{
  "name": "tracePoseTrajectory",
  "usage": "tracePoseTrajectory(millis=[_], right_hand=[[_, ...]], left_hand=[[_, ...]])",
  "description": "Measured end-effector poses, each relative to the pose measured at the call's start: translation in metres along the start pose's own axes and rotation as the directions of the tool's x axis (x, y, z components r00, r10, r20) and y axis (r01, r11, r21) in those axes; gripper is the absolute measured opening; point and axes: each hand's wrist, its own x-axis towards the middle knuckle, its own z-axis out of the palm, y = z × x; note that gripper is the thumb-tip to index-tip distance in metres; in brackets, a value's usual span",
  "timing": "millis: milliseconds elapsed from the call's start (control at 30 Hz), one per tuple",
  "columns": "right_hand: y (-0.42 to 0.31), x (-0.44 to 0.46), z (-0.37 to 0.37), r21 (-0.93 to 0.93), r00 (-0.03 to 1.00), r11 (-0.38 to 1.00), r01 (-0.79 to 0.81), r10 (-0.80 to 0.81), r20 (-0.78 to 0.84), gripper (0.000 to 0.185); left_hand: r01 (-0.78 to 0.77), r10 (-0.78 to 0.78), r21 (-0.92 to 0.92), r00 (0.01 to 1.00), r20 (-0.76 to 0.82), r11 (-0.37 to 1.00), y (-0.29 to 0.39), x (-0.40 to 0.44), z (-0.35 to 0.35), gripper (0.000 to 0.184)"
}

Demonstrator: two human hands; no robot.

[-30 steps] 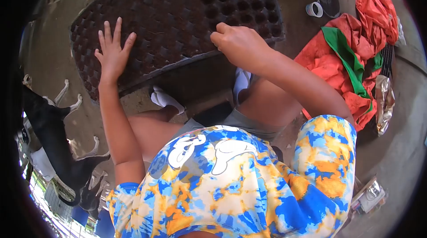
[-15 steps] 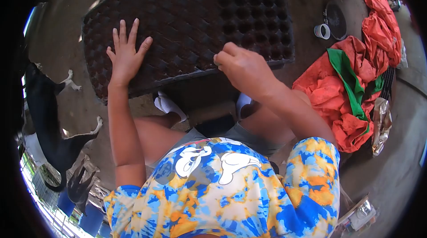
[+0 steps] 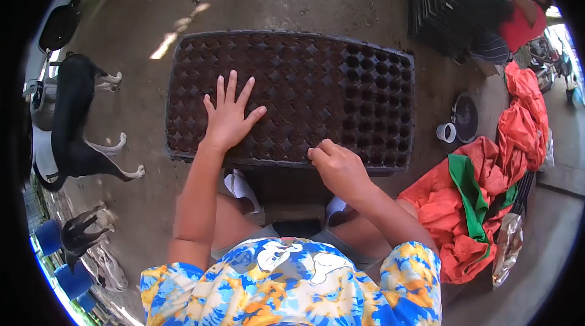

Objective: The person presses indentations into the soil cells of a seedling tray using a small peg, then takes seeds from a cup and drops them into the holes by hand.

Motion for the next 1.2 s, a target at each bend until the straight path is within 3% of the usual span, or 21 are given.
tracePoseTrajectory(millis=[167,300,433,567,700,833,967,1100,1200], right_hand=[[0.010,0.018,0.007,-0.015,0.999,0.999,0.030,-0.031,-0.021,0.015],[0.009,0.033,-0.008,0.041,0.989,0.999,-0.016,0.021,-0.146,0.015],[0.024,0.041,0.010,-0.070,0.998,0.997,-0.018,0.013,-0.068,0.012],[0.019,0.056,-0.011,0.012,0.980,0.999,-0.040,0.042,-0.195,0.009],[0.041,0.065,0.013,-0.067,0.989,0.996,-0.057,0.047,-0.143,0.010],[0.033,0.080,-0.013,0.016,0.970,0.997,-0.078,0.080,-0.230,0.007],[0.051,0.094,0.007,-0.068,0.976,0.994,-0.082,0.066,-0.207,0.006],[0.049,0.107,-0.013,-0.018,0.960,0.995,-0.099,0.091,-0.264,0.006],[0.072,0.118,0.013,-0.116,0.966,0.985,-0.129,0.098,-0.240,0.007]], left_hand=[[0.008,-0.009,-0.009,1.000,-0.009,1.000,0.002,-0.001,0.000,0.071],[0.012,-0.012,-0.019,1.000,-0.004,1.000,0.001,0.001,-0.001,0.072],[0.033,-0.033,-0.036,0.999,0.022,0.999,0.010,0.001,-0.009,0.071],[0.020,-0.019,-0.042,1.000,0.013,0.999,0.006,0.001,-0.008,0.071],[-0.008,0.008,-0.025,1.000,-0.019,1.000,0.006,0.001,-0.005,0.071],[0.000,0.000,-0.023,1.000,-0.011,1.000,0.006,0.001,-0.006,0.071],[0.000,-0.001,-0.025,1.000,-0.020,1.000,0.006,0.000,-0.003,0.071],[-0.003,0.002,-0.022,1.000,-0.019,1.000,0.005,0.001,-0.005,0.071],[-0.007,0.006,-0.027,1.000,-0.015,1.000,0.006,0.000,-0.005,0.071]])
